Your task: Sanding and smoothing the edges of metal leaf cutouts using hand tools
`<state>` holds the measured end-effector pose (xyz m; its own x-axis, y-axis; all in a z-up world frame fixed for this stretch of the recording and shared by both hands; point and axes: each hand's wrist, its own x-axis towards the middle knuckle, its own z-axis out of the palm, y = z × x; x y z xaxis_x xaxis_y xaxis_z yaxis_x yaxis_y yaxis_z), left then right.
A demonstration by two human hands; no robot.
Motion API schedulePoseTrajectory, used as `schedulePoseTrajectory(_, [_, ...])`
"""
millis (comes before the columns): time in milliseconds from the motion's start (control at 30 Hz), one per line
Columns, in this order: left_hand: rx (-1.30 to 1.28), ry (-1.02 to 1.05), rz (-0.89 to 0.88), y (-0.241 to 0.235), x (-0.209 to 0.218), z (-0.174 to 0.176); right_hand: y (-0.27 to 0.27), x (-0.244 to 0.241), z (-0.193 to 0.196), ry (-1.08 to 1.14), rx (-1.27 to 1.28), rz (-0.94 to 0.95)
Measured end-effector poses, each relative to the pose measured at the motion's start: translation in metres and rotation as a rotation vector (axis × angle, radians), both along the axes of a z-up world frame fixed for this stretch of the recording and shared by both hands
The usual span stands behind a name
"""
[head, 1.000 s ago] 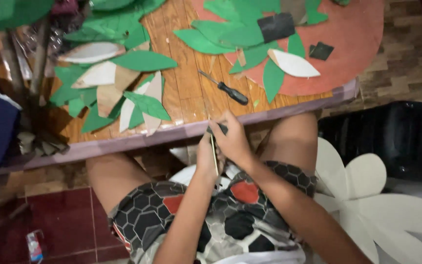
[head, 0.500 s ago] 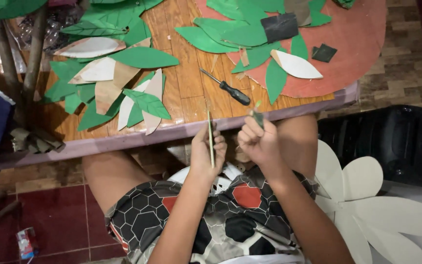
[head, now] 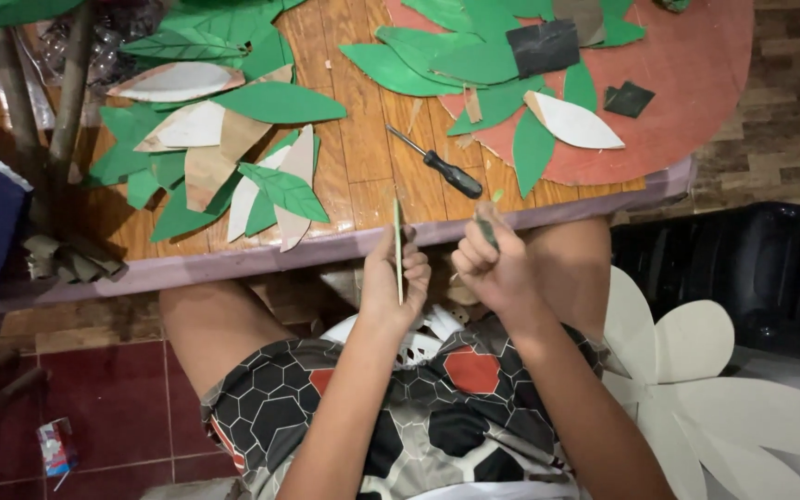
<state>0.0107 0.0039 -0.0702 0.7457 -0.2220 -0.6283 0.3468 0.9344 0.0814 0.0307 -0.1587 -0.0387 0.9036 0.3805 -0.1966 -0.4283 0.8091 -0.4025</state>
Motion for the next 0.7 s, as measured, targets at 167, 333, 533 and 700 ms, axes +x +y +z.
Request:
schedulePoseTrajectory(167, [0.053,0.029,-0.017,-0.003,0.004,0.005,0.020,-0.016,0.017,-0.092,-0.393,-0.004])
schedulePoseTrajectory(333, [0.140,0.053,-0.002,-0.008,0.006,0.012,0.033,-0.024,0.006,-0.222,-0.660,-0.004])
schedulePoseTrajectory(533, [0.267,0.174,-0.011,-0.004,0.004,0.029,0.030,-0.024,0.014,-0.298,-0.784,-0.032])
schedulePoseTrajectory(700, [0.512,0.347,-0.122,-0.010,0.009,-0.003,0.038,-0.034,0.018,-0.506,-1.006,0.088])
